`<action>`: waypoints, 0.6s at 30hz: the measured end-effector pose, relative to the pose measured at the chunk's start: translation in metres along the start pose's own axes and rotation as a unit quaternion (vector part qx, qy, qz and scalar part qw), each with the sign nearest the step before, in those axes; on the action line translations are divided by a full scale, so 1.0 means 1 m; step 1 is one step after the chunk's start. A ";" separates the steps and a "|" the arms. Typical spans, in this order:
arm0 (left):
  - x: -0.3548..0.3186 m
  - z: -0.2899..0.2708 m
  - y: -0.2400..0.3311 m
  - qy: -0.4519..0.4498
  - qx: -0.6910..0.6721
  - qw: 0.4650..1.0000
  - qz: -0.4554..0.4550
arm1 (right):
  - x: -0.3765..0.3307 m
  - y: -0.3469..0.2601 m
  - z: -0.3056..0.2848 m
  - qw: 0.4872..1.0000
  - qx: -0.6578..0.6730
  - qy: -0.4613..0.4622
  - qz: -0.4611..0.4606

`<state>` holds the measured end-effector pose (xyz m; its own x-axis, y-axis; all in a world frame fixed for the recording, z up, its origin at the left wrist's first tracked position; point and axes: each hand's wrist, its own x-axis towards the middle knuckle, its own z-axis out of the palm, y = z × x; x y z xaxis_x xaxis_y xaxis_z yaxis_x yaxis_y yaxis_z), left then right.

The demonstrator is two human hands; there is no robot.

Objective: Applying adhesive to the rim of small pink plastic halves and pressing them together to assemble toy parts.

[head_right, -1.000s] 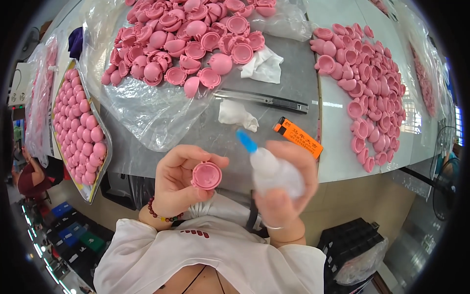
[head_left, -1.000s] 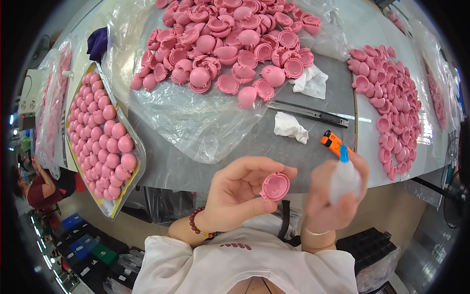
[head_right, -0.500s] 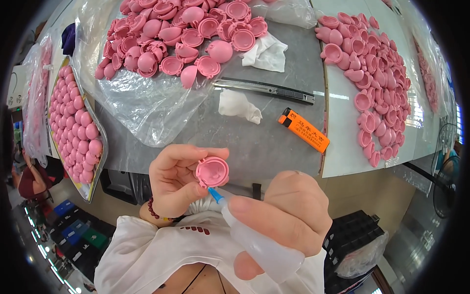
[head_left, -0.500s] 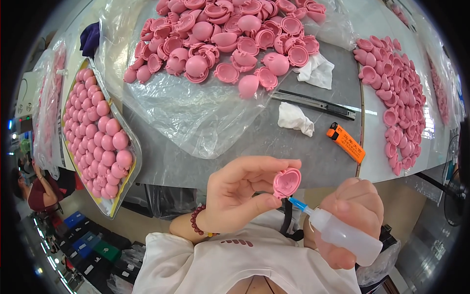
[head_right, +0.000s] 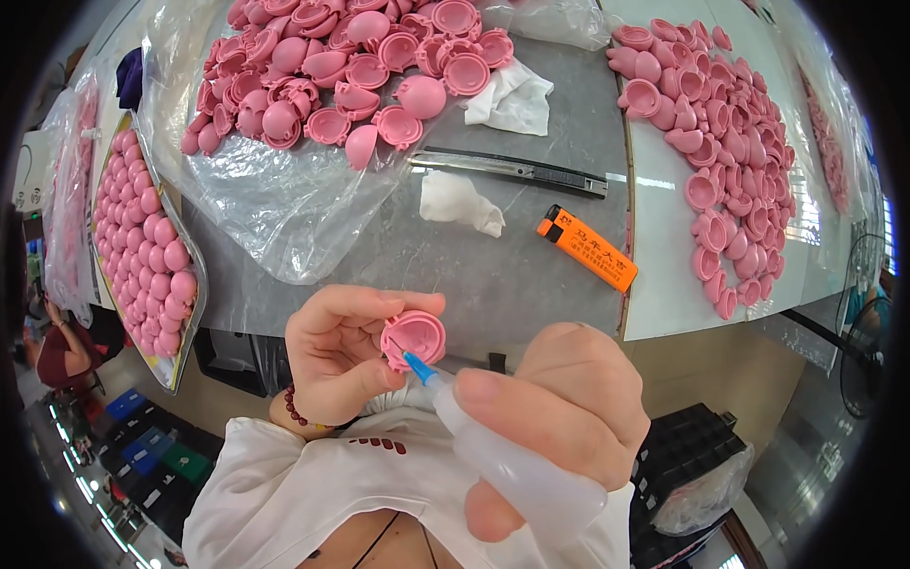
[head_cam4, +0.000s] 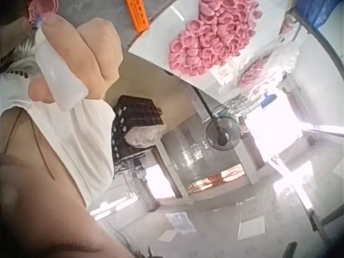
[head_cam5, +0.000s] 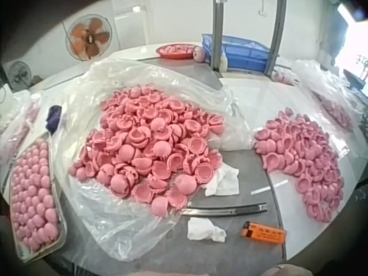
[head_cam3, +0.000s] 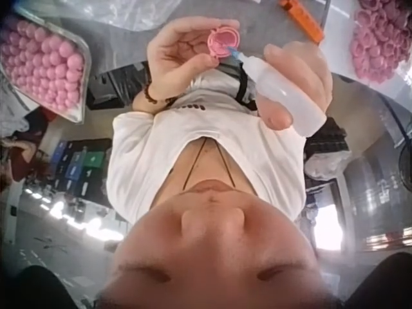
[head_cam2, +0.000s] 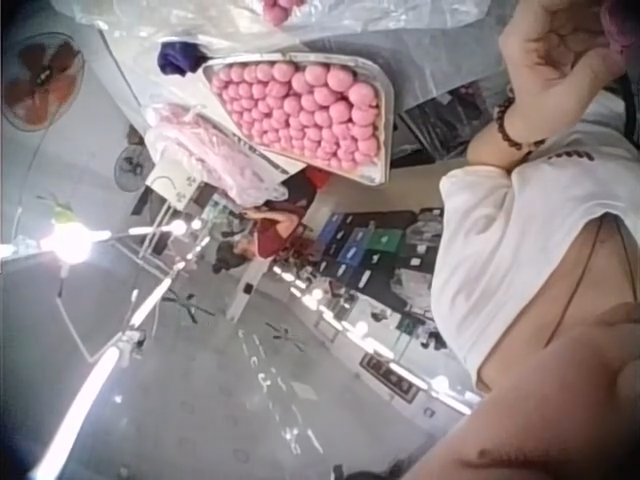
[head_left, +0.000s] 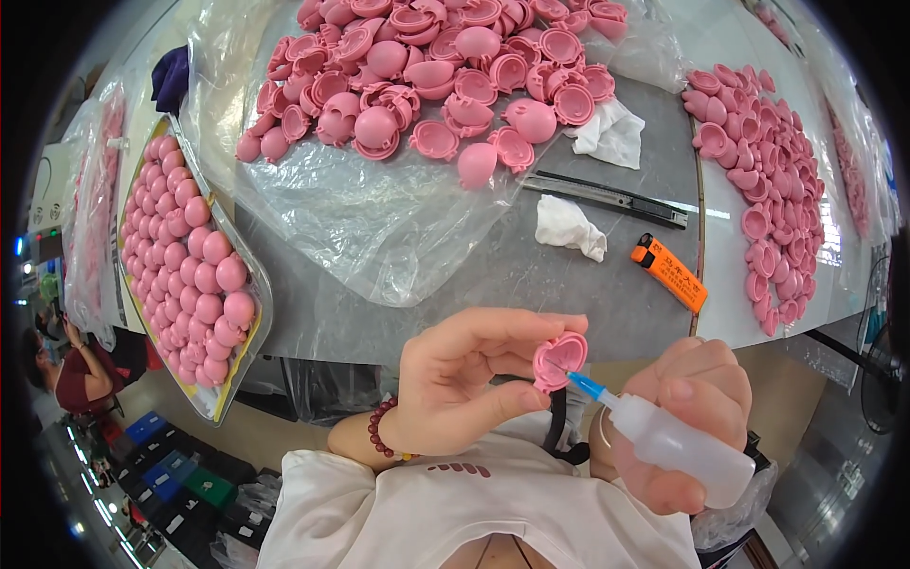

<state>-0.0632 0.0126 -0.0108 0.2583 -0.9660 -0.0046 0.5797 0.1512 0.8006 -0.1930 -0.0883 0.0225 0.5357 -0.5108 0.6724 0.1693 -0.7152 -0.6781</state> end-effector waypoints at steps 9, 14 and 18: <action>0.001 0.002 0.003 -0.005 0.006 1.000 0.007 | 0.002 -0.001 0.000 0.999 0.009 0.043 0.003; 0.001 -0.001 0.003 -0.013 0.015 1.000 0.011 | 0.001 0.006 0.002 0.997 0.005 0.064 -0.029; 0.000 -0.002 0.004 -0.008 0.013 1.000 0.017 | 0.000 0.005 -0.001 0.998 -0.017 0.064 -0.019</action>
<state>-0.0594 0.0131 -0.0082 0.2656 -0.9635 0.0324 0.5510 0.1792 0.8150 -0.1927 -0.0922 0.0188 0.4185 -0.5378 0.7318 0.1576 -0.7506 -0.6417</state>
